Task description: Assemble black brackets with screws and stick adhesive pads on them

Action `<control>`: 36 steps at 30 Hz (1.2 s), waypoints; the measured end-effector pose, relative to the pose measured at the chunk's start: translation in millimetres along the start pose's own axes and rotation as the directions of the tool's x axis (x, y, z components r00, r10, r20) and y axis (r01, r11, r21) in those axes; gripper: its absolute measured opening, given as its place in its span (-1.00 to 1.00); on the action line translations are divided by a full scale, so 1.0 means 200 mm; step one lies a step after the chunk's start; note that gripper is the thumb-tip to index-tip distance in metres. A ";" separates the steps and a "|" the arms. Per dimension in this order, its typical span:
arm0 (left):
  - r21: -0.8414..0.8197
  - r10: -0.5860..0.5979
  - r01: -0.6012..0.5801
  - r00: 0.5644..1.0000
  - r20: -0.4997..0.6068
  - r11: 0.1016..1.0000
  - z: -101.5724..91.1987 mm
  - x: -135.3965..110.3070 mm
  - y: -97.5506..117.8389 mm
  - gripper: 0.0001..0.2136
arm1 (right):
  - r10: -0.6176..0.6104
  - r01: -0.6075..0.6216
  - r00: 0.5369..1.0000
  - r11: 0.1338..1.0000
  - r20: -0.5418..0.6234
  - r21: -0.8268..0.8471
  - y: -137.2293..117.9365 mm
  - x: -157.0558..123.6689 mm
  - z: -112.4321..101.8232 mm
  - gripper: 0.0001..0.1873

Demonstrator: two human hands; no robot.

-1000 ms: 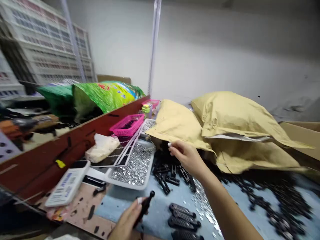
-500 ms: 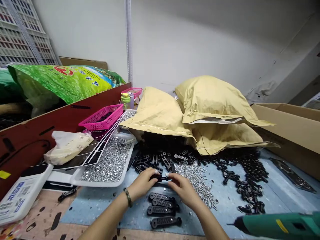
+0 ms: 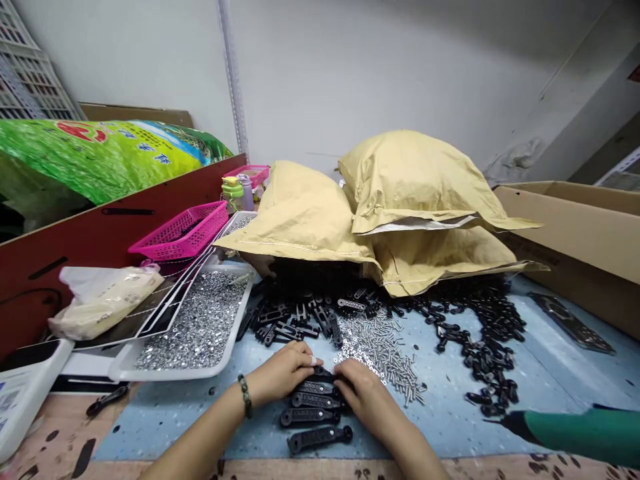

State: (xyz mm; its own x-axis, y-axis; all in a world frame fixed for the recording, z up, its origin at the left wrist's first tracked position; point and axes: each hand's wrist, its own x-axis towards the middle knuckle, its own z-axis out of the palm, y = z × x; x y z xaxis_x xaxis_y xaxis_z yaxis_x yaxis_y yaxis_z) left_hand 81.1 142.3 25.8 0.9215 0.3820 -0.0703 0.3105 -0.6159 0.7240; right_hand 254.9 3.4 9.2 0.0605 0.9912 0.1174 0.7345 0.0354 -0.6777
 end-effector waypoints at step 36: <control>0.113 -0.011 0.014 1.000 -0.025 0.994 -0.01 0.01 -0.03 -0.82 | -0.037 -0.024 0.982 0.947 -0.183 -0.321 -0.04 0.33 -0.04 -0.89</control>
State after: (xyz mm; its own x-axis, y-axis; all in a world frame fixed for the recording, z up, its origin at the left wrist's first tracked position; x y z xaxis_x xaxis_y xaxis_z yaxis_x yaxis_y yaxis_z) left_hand 81.0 149.2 22.6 0.9119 0.4058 -0.0614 0.3477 -0.6842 0.6410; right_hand 257.8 68.3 27.6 0.1556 0.9493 0.2732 0.9109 -0.0309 -0.4116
